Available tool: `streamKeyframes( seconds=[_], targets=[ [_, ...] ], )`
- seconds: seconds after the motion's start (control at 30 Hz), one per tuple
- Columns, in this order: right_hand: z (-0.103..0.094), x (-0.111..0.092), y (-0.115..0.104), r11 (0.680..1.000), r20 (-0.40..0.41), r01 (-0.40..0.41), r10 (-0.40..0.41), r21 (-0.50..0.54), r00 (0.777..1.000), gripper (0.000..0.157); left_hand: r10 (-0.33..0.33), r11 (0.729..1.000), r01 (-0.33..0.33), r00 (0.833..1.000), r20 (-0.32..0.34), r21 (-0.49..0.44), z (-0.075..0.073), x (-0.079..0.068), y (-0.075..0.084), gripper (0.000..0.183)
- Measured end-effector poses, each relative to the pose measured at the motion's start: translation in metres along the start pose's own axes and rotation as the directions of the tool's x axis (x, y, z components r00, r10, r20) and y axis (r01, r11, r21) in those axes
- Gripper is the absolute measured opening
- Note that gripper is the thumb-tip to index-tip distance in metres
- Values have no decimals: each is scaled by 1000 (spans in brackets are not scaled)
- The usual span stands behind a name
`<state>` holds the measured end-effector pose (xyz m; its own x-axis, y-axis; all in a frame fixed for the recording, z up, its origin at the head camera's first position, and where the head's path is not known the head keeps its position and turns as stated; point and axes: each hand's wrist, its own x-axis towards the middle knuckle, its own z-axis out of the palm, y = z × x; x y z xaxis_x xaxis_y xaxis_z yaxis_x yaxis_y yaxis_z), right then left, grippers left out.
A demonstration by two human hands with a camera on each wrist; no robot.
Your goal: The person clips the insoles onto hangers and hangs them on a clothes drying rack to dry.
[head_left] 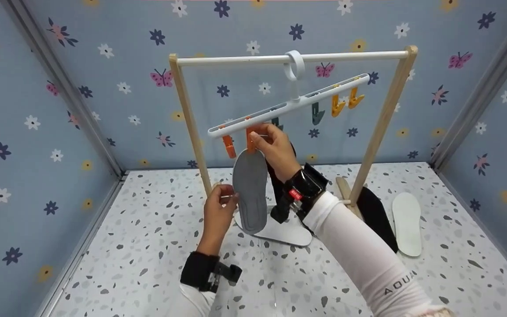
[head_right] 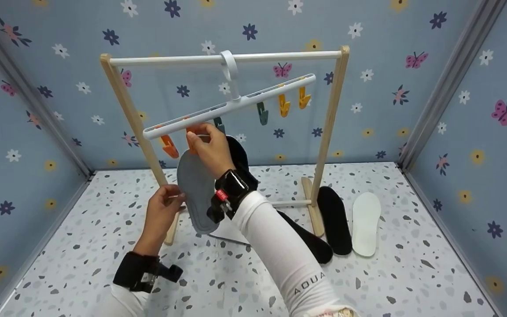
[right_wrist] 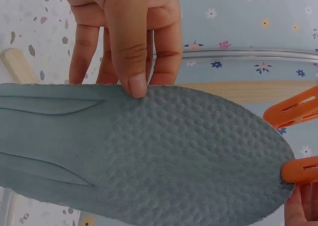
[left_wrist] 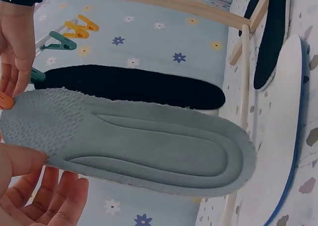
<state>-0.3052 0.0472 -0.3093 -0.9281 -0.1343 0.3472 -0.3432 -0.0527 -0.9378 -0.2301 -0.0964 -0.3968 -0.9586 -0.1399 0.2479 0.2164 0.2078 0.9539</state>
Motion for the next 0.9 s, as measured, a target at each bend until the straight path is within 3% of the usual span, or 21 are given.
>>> streamKeyframes(
  seconds=[0.27,0.6,0.9],
  targets=[
    [0,-2,2,999,9,37,-37,-11,999,28,-6,999,6,1000,19,32,0,14,-50,20],
    [1,0,7,995,-10,49,-50,-85,999,32,-39,998,38,999,20,46,-1,11,-59,20],
    [-1,-2,12,995,-40,85,-87,-55,995,34,-18,997,15,999,36,73,-4,5,-72,19]
  ],
)
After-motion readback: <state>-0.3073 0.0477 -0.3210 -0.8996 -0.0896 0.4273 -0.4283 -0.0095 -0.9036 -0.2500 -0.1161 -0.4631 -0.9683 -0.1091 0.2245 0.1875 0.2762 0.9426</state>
